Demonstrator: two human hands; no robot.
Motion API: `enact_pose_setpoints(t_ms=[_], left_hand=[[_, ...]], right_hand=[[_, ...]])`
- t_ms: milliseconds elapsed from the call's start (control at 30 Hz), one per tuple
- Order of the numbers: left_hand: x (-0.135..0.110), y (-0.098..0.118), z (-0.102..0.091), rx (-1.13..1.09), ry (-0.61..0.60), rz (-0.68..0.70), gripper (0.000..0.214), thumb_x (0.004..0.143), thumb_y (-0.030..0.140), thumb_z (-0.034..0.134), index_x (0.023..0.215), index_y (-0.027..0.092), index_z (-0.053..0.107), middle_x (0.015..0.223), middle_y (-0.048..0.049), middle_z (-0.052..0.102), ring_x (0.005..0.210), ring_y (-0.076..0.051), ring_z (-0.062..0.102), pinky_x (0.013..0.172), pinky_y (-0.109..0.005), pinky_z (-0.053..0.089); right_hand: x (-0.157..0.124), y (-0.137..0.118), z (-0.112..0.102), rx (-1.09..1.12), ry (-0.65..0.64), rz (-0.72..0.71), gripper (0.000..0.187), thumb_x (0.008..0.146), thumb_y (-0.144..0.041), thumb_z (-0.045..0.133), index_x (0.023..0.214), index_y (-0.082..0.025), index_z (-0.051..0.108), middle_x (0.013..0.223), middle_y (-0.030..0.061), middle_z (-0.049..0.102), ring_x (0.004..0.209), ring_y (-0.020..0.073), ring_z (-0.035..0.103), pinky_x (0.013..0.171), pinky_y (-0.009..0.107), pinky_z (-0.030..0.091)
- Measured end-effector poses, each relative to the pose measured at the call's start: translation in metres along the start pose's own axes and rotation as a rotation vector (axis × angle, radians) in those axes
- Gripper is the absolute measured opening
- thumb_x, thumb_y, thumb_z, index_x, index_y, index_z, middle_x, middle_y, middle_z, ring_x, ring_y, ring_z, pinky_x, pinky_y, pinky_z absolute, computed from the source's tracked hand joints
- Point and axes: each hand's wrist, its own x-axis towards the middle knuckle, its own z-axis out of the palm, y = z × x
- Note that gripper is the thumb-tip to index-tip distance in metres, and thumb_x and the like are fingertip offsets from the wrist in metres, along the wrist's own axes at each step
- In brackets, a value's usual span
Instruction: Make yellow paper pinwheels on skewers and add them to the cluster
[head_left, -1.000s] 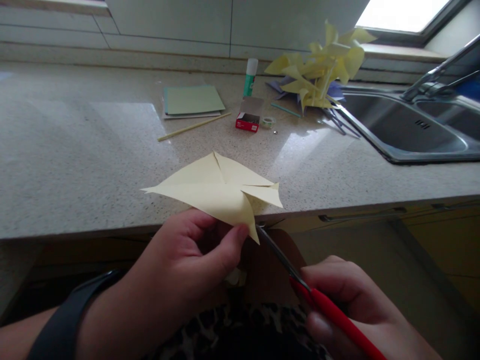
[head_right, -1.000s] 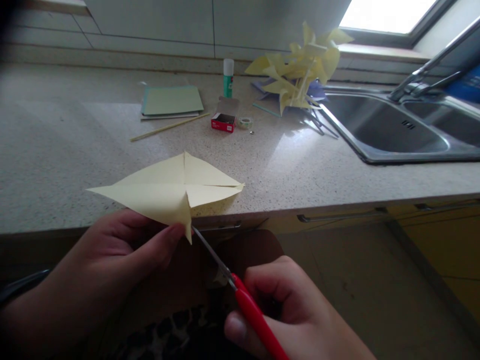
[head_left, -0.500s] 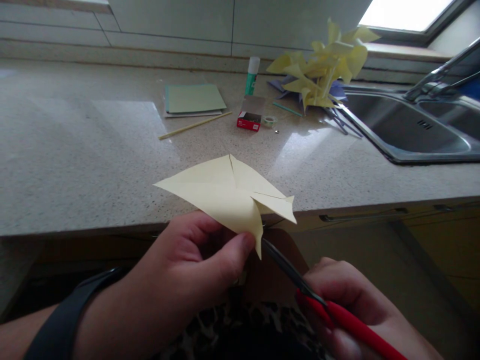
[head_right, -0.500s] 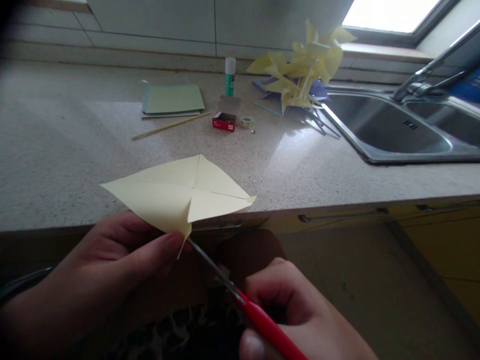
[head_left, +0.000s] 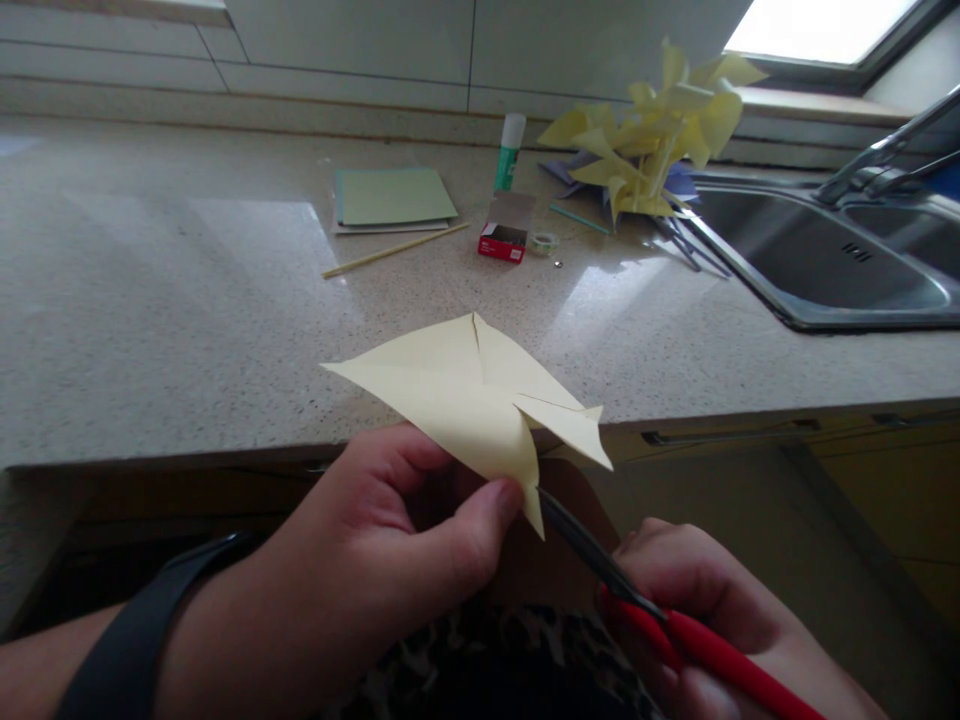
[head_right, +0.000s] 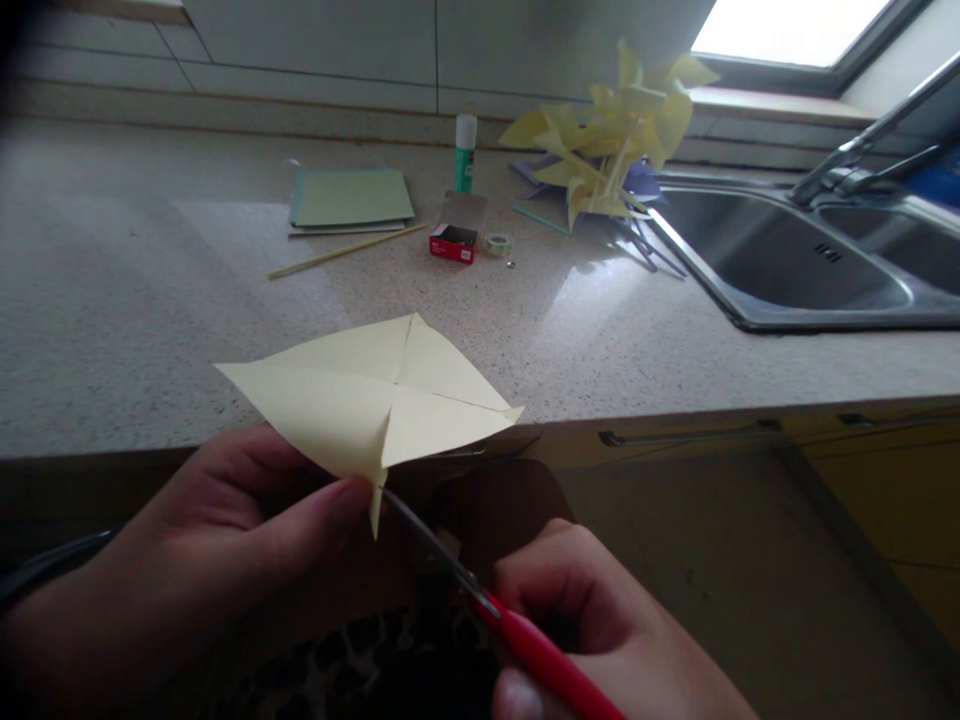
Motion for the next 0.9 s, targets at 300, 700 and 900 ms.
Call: enact_pose_setpoints(t_ms=[300, 700, 900], left_hand=[[-0.001, -0.001, -0.001, 0.009, -0.045, 0.009, 0.015, 0.093, 0.034, 0.070, 0.099, 0.027, 0.082, 0.094, -0.0018, 0.079, 0.089, -0.019, 0.074, 0.080, -0.023, 0.060], [-0.001, -0.002, -0.002, -0.016, -0.131, -0.014, 0.017, 0.095, 0.032, 0.068, 0.104, 0.030, 0.082, 0.102, -0.0029, 0.079, 0.093, -0.018, 0.073, 0.088, -0.025, 0.059], [-0.003, 0.001, -0.001, -0.030, -0.104, -0.020, 0.015, 0.092, 0.032, 0.070, 0.100, 0.029, 0.082, 0.097, -0.0011, 0.079, 0.092, -0.018, 0.074, 0.087, -0.023, 0.058]], right_hand=[[-0.002, 0.007, -0.001, 0.057, -0.020, 0.048, 0.030, 0.071, -0.046, 0.085, 0.086, -0.024, 0.071, 0.086, 0.0053, 0.065, 0.072, 0.0174, 0.062, 0.062, 0.026, 0.053], [-0.006, 0.025, -0.001, 0.421, -0.113, 0.166, 0.045, 0.063, -0.052, 0.088, 0.082, -0.021, 0.062, 0.076, 0.0004, 0.059, 0.061, 0.0120, 0.052, 0.054, 0.022, 0.042], [-0.002, 0.020, -0.003, 0.404, -0.151, 0.155, 0.037, 0.061, -0.042, 0.091, 0.082, -0.023, 0.068, 0.078, 0.0012, 0.064, 0.063, 0.0132, 0.058, 0.055, 0.023, 0.042]])
